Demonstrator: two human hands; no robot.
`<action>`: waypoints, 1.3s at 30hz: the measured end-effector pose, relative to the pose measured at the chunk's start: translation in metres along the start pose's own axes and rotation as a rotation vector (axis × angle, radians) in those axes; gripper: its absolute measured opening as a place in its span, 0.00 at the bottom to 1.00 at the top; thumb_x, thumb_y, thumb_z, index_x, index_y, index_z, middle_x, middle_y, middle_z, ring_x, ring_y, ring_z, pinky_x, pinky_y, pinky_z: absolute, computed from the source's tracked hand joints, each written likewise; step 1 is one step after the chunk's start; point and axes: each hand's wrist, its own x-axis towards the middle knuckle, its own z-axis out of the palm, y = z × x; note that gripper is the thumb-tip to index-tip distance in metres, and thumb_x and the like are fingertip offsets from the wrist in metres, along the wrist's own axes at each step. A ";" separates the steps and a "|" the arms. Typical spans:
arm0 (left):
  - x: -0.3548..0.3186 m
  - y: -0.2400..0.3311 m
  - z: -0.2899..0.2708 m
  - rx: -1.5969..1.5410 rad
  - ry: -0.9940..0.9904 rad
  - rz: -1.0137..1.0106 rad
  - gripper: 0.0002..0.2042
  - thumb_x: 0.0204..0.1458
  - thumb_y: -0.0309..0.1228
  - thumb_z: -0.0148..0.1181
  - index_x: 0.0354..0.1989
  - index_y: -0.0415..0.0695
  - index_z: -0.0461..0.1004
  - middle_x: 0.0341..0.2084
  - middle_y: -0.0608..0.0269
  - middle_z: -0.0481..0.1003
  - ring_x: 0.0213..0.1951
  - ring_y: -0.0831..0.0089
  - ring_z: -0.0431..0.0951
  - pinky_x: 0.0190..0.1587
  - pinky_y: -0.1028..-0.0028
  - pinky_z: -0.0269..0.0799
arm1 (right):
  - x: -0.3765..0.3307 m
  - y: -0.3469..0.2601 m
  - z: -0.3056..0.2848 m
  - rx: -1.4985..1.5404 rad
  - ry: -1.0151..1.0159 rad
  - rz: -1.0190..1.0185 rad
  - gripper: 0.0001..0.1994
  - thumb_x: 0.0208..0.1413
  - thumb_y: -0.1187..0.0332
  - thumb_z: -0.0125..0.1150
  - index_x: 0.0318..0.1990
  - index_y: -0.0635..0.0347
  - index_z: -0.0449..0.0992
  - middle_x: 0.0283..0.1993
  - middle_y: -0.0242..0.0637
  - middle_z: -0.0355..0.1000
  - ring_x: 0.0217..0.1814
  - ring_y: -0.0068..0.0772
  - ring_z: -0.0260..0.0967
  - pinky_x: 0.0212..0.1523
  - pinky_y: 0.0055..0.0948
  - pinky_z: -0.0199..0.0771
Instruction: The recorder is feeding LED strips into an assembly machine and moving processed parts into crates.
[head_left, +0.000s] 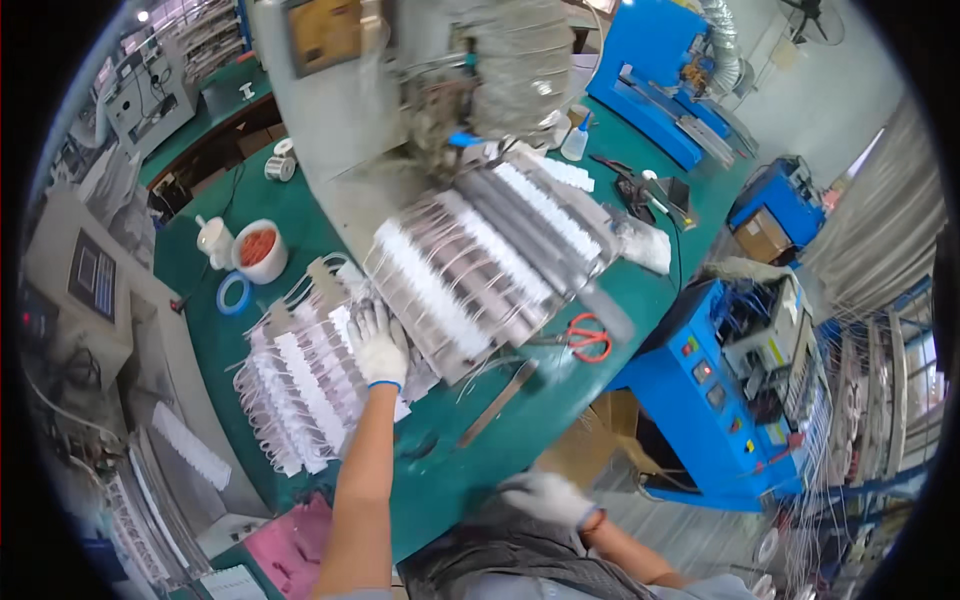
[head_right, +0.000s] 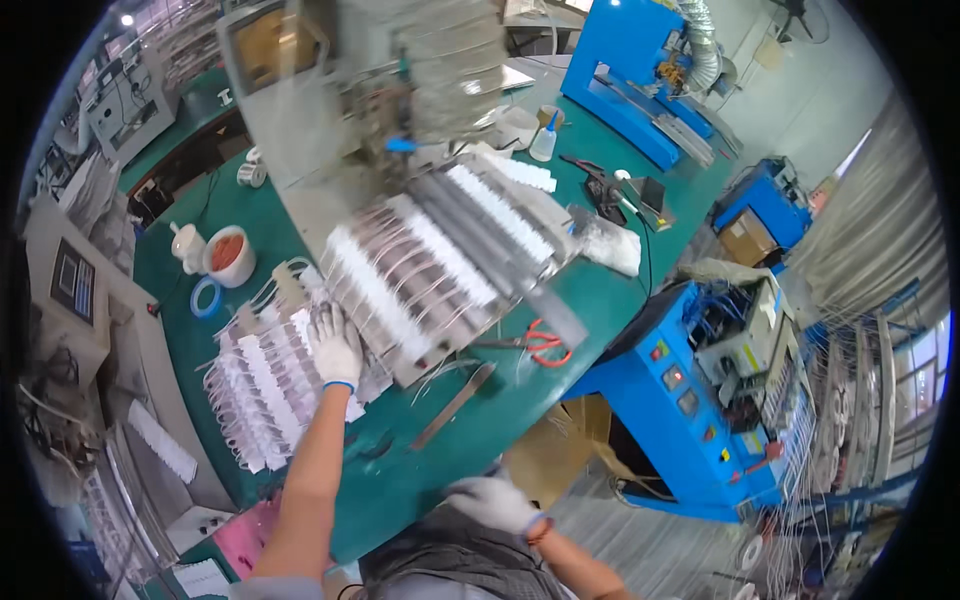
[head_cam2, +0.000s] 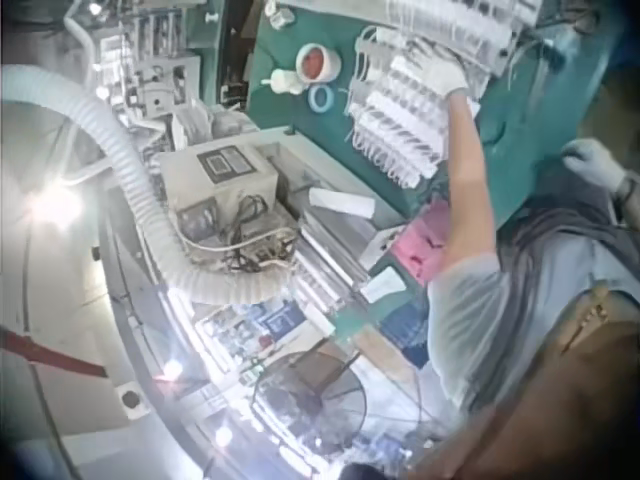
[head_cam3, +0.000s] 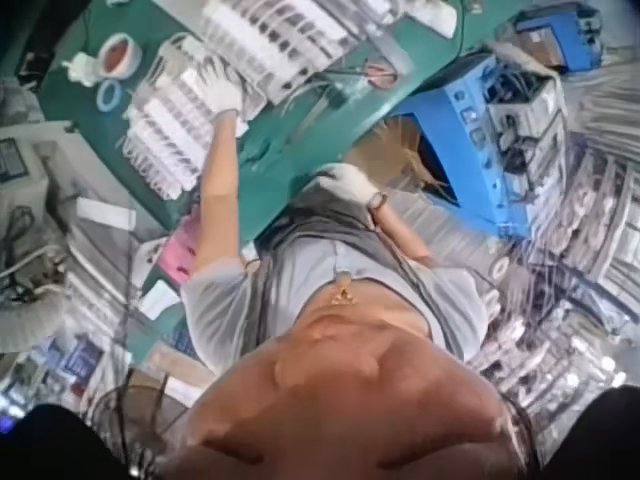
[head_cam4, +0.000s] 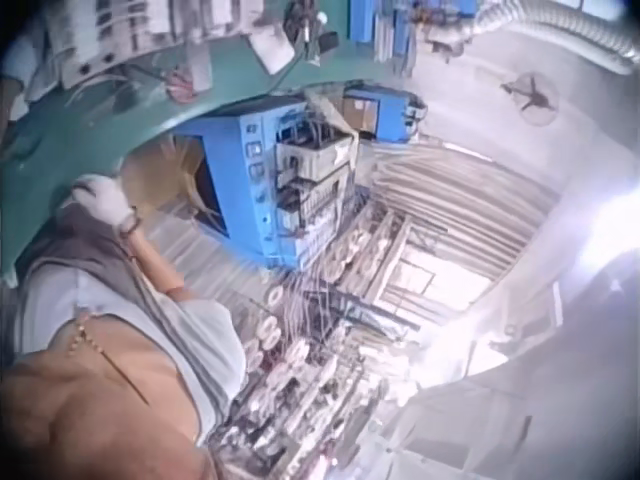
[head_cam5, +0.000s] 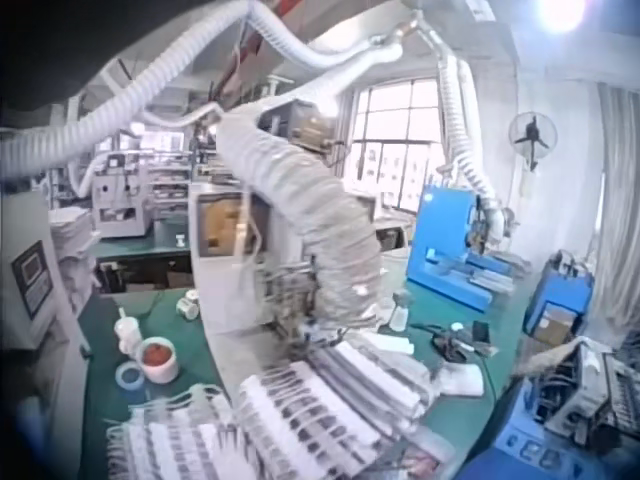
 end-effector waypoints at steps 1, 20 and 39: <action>0.007 0.000 0.007 0.097 -0.040 0.058 0.25 0.59 0.40 0.41 0.63 0.41 0.60 0.59 0.44 0.64 0.63 0.55 0.59 0.68 0.59 0.44 | -0.008 0.015 -0.043 0.129 0.084 0.098 0.15 0.56 0.57 0.53 0.44 0.55 0.78 0.42 0.42 0.76 0.45 0.44 0.73 0.49 0.34 0.71; -0.039 0.167 -0.173 0.148 -0.320 0.229 0.24 0.44 0.30 0.55 0.53 0.43 0.70 0.51 0.55 0.71 0.60 0.60 0.65 0.66 0.58 0.53 | 0.022 -0.012 -0.186 0.400 0.120 -0.143 0.38 0.44 0.65 0.66 0.64 0.64 0.60 0.61 0.48 0.66 0.62 0.37 0.65 0.60 0.29 0.62; 0.049 0.286 -0.109 0.216 -0.300 0.338 0.20 0.54 0.46 0.49 0.50 0.50 0.72 0.46 0.63 0.71 0.57 0.65 0.63 0.66 0.55 0.46 | 0.029 0.222 -0.280 1.712 0.343 0.340 0.24 0.52 0.41 0.54 0.34 0.55 0.76 0.21 0.25 0.68 0.17 0.19 0.61 0.14 0.20 0.58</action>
